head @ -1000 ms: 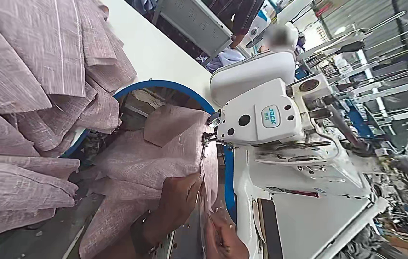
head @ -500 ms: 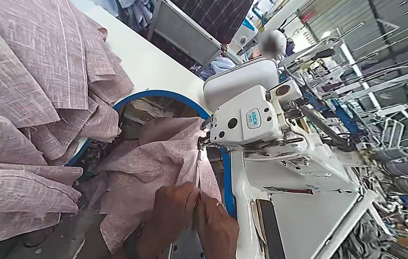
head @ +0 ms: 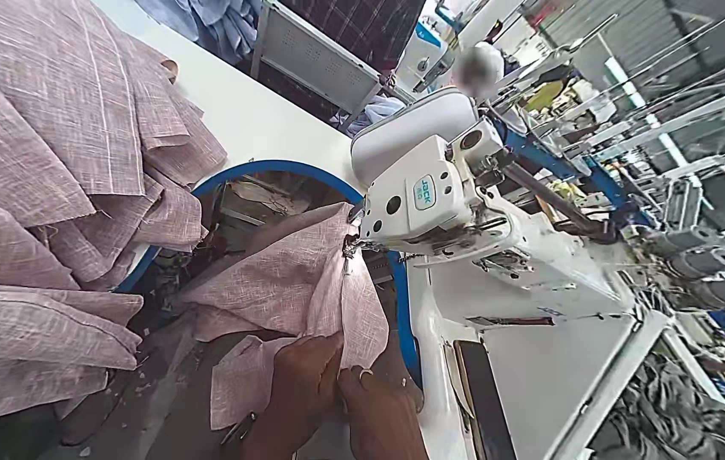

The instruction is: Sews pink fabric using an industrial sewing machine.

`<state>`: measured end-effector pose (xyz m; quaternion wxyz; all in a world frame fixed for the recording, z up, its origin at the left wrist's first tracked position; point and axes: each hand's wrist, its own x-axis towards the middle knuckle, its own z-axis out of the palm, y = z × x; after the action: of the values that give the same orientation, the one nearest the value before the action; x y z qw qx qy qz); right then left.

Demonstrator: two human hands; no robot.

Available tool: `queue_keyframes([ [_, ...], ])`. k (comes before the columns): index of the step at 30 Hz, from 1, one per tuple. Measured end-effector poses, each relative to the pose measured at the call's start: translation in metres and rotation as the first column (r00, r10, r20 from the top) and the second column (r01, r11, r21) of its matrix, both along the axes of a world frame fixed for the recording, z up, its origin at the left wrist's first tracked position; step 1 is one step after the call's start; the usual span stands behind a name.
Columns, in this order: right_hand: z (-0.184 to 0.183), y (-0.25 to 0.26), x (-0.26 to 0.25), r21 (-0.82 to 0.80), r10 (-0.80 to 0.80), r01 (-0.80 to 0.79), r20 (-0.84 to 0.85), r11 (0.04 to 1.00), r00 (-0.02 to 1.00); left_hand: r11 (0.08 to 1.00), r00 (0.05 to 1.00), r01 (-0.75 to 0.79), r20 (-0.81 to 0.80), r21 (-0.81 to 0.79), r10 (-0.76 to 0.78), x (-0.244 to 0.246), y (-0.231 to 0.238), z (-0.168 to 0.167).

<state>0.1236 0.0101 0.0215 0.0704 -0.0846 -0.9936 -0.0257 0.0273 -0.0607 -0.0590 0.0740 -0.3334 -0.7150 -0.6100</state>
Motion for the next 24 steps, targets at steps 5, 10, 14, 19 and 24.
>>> queue_keyframes([
  [5, -0.011, 0.016, -0.025, 0.127, 0.019, -0.003, -0.123, 0.992, 0.992, 1.0, 1.0, 0.003, -0.011, -0.013, -0.003, -0.023, 0.02, 0.002],
  [10, -0.006, 0.021, -0.012, -0.018, -0.196, 0.195, -0.061, 0.981, 0.979, 0.982, 0.996, -0.068, -0.076, -0.177, 0.055, -0.03, -0.002, 0.005],
  [14, -0.004, 0.052, 0.006, -0.274, -0.247, 0.541, 0.669, 0.795, 0.701, 0.908, 0.983, -0.074, 0.124, -0.413, 0.136, -0.049, -0.051, -0.023],
  [19, -0.005, 0.079, 0.052, -0.596, 0.08, 0.032, 0.16, 0.802, 0.984, 0.967, 0.972, 0.225, 0.089, -0.12, -0.216, -0.007, -0.081, 0.013],
  [24, 0.005, -0.004, 0.029, -0.201, 0.127, -0.13, -0.026, 0.971, 0.992, 0.965, 0.965, 0.2, -0.135, -0.172, -0.224, 0.017, -0.047, 0.009],
])
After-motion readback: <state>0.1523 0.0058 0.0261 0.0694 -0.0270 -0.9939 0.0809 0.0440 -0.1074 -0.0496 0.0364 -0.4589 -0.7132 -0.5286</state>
